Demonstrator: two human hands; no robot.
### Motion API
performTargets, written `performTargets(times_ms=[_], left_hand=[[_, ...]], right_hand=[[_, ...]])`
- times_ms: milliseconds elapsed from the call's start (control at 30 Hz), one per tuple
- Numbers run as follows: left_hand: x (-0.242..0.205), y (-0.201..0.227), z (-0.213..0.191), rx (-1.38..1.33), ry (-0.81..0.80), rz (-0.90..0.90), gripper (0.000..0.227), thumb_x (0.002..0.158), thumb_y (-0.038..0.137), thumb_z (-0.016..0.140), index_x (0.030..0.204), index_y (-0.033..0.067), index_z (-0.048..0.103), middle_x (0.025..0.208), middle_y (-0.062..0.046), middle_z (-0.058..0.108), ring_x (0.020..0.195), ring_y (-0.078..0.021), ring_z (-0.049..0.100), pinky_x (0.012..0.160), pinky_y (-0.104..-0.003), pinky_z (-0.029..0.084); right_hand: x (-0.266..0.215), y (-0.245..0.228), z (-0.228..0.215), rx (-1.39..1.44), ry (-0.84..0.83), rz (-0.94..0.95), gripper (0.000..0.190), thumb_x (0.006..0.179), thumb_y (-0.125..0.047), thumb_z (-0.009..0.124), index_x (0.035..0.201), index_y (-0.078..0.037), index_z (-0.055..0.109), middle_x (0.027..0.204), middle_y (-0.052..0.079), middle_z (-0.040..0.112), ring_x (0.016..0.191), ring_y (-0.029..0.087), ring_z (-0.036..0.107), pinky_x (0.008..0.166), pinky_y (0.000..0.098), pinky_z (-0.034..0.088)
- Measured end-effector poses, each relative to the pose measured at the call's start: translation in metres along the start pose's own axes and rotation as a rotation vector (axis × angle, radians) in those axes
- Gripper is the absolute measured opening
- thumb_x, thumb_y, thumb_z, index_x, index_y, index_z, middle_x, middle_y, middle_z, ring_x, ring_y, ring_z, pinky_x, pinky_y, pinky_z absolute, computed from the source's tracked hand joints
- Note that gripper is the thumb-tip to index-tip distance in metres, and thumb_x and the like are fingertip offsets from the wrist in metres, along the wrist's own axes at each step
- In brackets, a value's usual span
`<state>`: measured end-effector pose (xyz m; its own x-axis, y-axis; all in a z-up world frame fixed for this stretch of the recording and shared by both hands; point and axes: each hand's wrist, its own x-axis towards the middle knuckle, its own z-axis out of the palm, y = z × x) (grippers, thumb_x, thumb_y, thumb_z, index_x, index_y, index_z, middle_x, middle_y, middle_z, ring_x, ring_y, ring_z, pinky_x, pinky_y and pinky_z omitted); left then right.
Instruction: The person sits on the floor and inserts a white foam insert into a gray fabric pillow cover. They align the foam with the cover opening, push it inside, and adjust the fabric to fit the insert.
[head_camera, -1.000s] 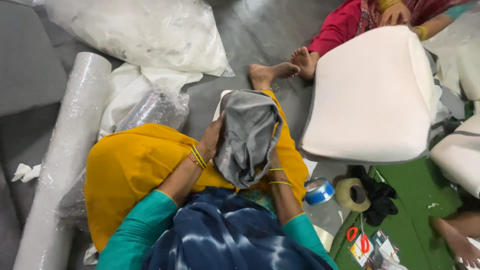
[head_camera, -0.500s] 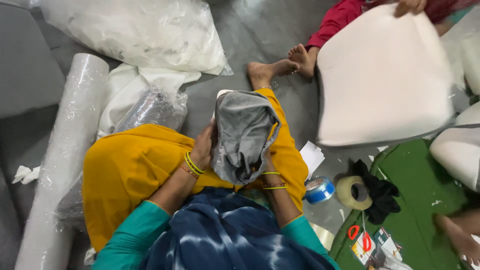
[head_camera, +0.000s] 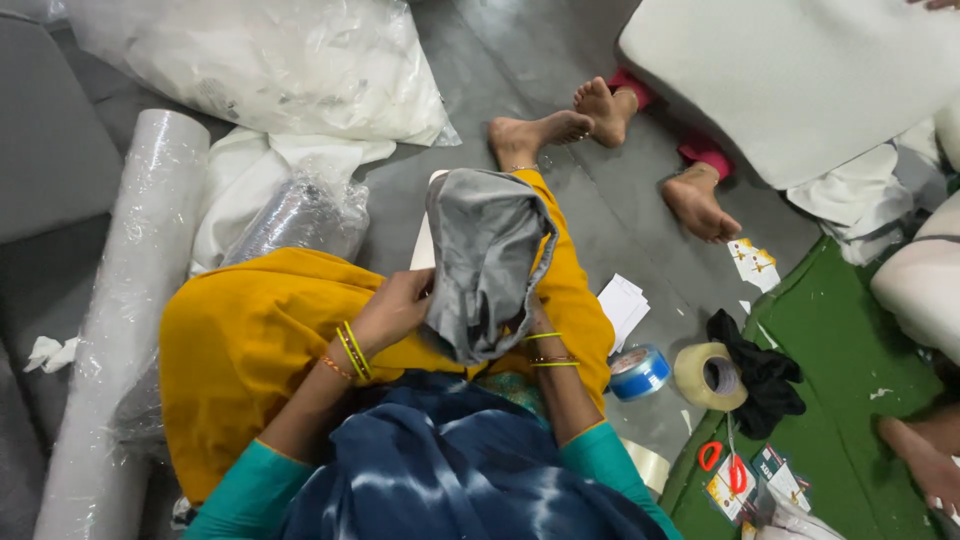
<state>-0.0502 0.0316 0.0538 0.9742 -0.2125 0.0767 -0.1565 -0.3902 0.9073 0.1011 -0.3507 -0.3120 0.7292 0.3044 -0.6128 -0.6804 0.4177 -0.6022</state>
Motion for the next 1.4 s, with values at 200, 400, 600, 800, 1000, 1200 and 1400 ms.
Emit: performTargets(times_ms=[200, 400, 600, 800, 1000, 1200, 1400], left_hand=[[-0.007, 0.025, 0.005, -0.698, -0.568, -0.025, 0.031, 0.107, 0.017, 0.059, 0.129, -0.0027, 0.067, 0.11, -0.015, 0.071, 0.091, -0.0247, 0.065, 0.082, -0.044, 0.054], [-0.006, 0.102, 0.011, -1.048, -0.402, 0.008, 0.062, 0.09, 0.012, 0.057, 0.148, 0.0289, 0.047, 0.131, 0.007, 0.065, 0.117, -0.0067, 0.065, 0.106, -0.025, 0.048], [-0.004, 0.072, 0.003, -0.11, 0.358, 0.203, 0.013, 0.096, 0.008, 0.065, 0.105, 0.0097, 0.074, 0.102, -0.007, 0.074, 0.103, -0.0216, 0.073, 0.095, -0.035, 0.056], [0.021, 0.067, 0.014, 0.4, 0.35, 0.57, 0.052, 0.075, 0.002, 0.064, 0.127, 0.002, 0.063, 0.119, -0.015, 0.068, 0.119, -0.0312, 0.059, 0.104, -0.046, 0.041], [0.044, 0.038, 0.031, 0.724, 0.429, 0.537, 0.031, 0.084, 0.013, 0.066, 0.115, 0.0112, 0.065, 0.115, -0.007, 0.07, 0.117, -0.0228, 0.06, 0.107, -0.045, 0.039], [0.053, 0.012, 0.02, 0.721, 0.379, 0.433, 0.025, 0.085, 0.01, 0.061, 0.108, 0.013, 0.07, 0.091, -0.007, 0.07, 0.099, -0.0262, 0.064, 0.096, -0.046, 0.042], [0.059, 0.016, 0.033, 0.685, 0.333, 0.405, 0.027, 0.073, 0.014, 0.065, 0.099, 0.0075, 0.07, 0.096, -0.011, 0.073, 0.1, -0.0299, 0.065, 0.095, -0.046, 0.042]], right_hand=[[-0.131, -0.027, 0.126, -0.151, -0.007, -0.136, 0.071, 0.096, -0.061, 0.054, 0.145, -0.009, 0.056, 0.139, 0.01, 0.064, 0.122, 0.029, 0.063, 0.105, 0.0442, 0.05], [-0.19, -0.039, 0.173, -0.345, 0.052, -0.301, 0.068, 0.094, -0.055, 0.059, 0.142, -0.008, 0.057, 0.137, 0.011, 0.065, 0.121, 0.03, 0.063, 0.103, 0.0433, 0.051], [-0.211, -0.038, 0.191, -0.533, 0.094, -0.457, 0.065, 0.092, -0.049, 0.065, 0.14, -0.006, 0.058, 0.134, 0.012, 0.066, 0.119, 0.03, 0.064, 0.102, 0.0424, 0.052], [-0.21, -0.044, 0.202, -0.738, 0.123, -0.622, 0.063, 0.089, -0.044, 0.07, 0.138, -0.005, 0.059, 0.132, 0.013, 0.067, 0.118, 0.03, 0.065, 0.1, 0.0415, 0.053], [-0.209, -0.038, 0.189, -0.935, 0.182, -0.778, 0.062, 0.087, -0.038, 0.076, 0.135, -0.003, 0.06, 0.13, 0.014, 0.068, 0.117, 0.03, 0.066, 0.098, 0.0406, 0.054], [-0.269, -0.023, 0.241, -1.095, 0.212, -0.908, 0.061, 0.085, -0.033, 0.08, 0.133, -0.002, 0.061, 0.128, 0.015, 0.069, 0.116, 0.03, 0.067, 0.096, 0.0398, 0.054], [-0.248, 0.008, 0.23, -1.618, 0.307, -1.042, 0.058, 0.08, -0.036, 0.086, 0.119, 0.001, 0.064, 0.111, 0.024, 0.067, 0.101, 0.041, 0.062, 0.085, 0.046, 0.051]])
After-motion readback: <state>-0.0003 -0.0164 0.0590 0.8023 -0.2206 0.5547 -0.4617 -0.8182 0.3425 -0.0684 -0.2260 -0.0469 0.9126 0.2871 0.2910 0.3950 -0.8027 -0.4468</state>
